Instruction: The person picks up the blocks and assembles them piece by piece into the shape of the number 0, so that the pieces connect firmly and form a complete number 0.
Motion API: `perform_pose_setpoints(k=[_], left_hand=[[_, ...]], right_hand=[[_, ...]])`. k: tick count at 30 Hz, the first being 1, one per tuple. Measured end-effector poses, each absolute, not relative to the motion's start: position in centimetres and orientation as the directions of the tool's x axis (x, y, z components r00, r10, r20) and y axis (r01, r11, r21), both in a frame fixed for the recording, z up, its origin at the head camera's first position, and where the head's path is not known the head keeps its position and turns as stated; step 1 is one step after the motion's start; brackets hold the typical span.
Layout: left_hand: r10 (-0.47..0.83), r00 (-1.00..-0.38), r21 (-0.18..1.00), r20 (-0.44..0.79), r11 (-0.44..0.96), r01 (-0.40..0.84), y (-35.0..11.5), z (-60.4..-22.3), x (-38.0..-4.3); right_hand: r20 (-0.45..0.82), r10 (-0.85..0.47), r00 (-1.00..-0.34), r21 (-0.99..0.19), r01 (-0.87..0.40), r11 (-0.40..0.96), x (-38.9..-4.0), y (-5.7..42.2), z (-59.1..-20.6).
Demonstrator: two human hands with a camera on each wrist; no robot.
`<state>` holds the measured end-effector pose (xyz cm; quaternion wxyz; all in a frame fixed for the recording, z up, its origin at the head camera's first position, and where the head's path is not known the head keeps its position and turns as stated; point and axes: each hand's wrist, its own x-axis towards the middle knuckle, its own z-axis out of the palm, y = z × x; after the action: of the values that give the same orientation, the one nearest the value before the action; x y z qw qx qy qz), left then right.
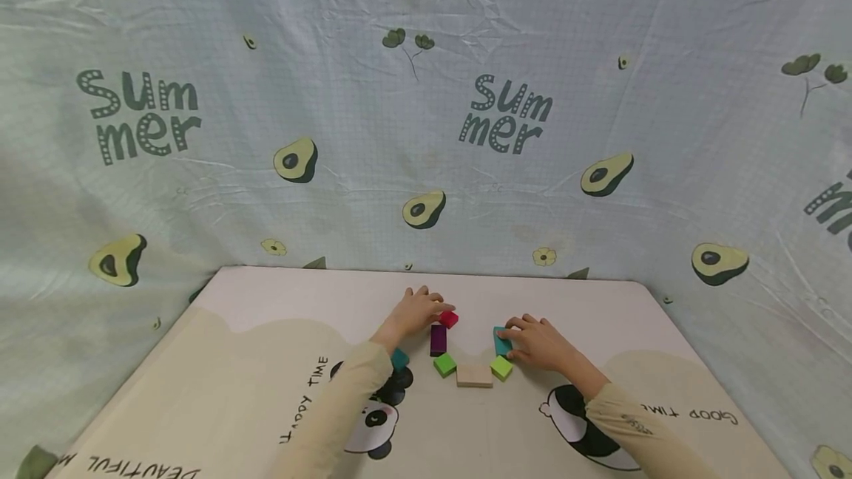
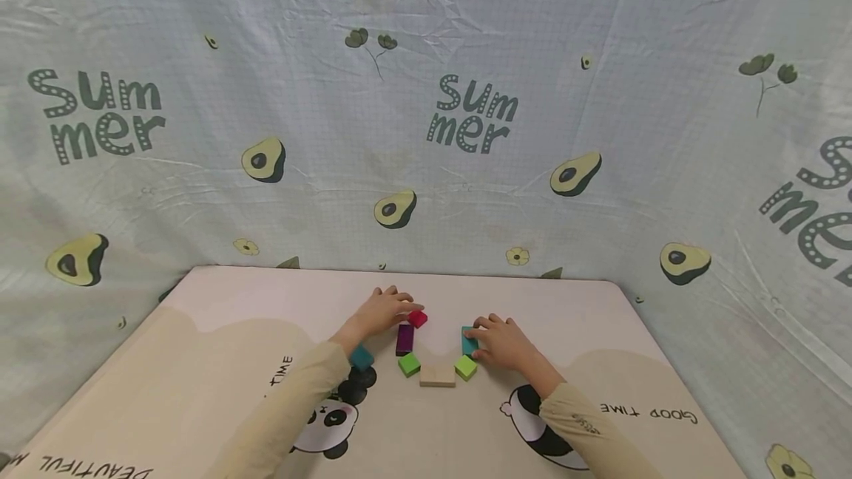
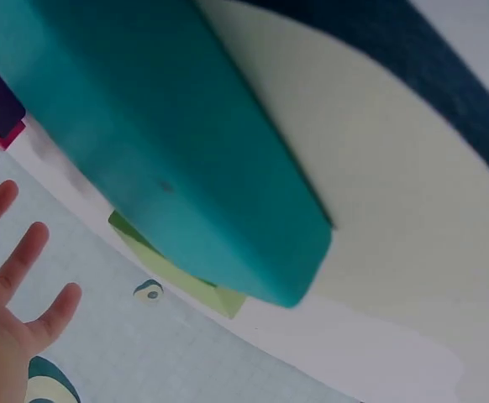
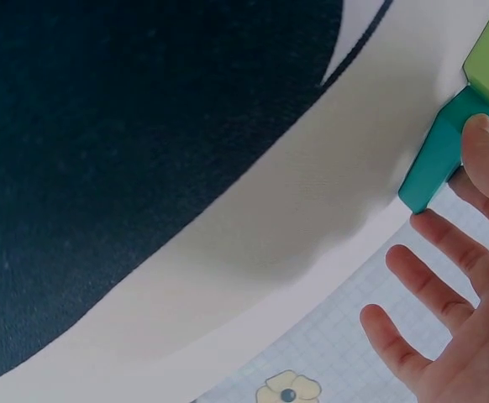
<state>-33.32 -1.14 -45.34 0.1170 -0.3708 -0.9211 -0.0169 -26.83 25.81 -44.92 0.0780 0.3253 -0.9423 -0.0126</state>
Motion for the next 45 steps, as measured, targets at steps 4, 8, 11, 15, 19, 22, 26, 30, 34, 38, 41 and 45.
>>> perform_pose_setpoints(k=[4, 8, 11, 15, 19, 22, 26, 30, 34, 38, 41, 45], left_hand=[[0.671, -0.716, -0.093, 0.191, 0.739, 0.667, -0.9, -45.2, -33.2], [0.667, -0.722, -0.130, 0.184, 0.745, 0.655, -0.7, -45.2, -33.1], [0.673, -0.715, -0.156, 0.190, 0.739, 0.655, -0.7, -45.4, -33.1], [0.687, -0.694, -0.172, 0.214, 0.726, 0.666, -0.7, -45.6, -33.0], [0.697, -0.674, -0.204, 0.245, 0.717, 0.667, -0.8, -45.7, -33.1], [0.701, -0.664, -0.246, 0.259, 0.713, 0.657, -0.9, -45.8, -33.2], [0.706, -0.653, -0.280, 0.275, 0.709, 0.648, -1.0, -46.0, -33.3], [0.706, -0.645, -0.274, 0.293, 0.708, 0.650, -1.1, -46.1, -33.3], [0.703, -0.643, -0.263, 0.303, 0.711, 0.653, -1.1, -46.2, -33.2], [0.695, -0.660, -0.242, 0.287, 0.719, 0.652, -1.1, -46.2, -33.2], [0.687, -0.675, -0.220, 0.270, 0.726, 0.651, -1.0, -46.1, -33.1], [0.680, -0.689, -0.201, 0.251, 0.733, 0.650, -1.0, -46.0, -33.0]], right_hand=[[0.136, -0.612, -0.779, 0.077, -0.608, 0.791, -26.8, 25.8, -45.0], [0.137, -0.609, -0.781, 0.072, -0.605, 0.793, -26.8, 25.9, -45.0], [0.135, -0.611, -0.780, 0.070, -0.607, 0.791, -26.8, 25.9, -45.0], [0.138, -0.615, -0.776, 0.067, -0.612, 0.788, -26.7, 25.8, -45.0], [0.141, -0.614, -0.776, 0.067, -0.611, 0.788, -26.8, 25.8, -45.0], [0.144, -0.619, -0.772, 0.078, -0.615, 0.785, -26.8, 25.9, -45.0], [0.143, -0.624, -0.768, 0.080, -0.619, 0.781, -26.8, 25.9, -45.0], [0.134, -0.618, -0.774, 0.074, -0.614, 0.786, -26.8, 25.9, -45.1], [0.131, -0.617, -0.776, 0.072, -0.613, 0.787, -26.8, 25.9, -45.2], [0.133, -0.619, -0.774, 0.070, -0.616, 0.785, -26.8, 25.9, -45.2], [0.135, -0.619, -0.774, 0.076, -0.615, 0.785, -26.8, 26.0, -45.2], [0.132, -0.617, -0.776, 0.085, -0.611, 0.787, -26.9, 26.0, -45.3]])
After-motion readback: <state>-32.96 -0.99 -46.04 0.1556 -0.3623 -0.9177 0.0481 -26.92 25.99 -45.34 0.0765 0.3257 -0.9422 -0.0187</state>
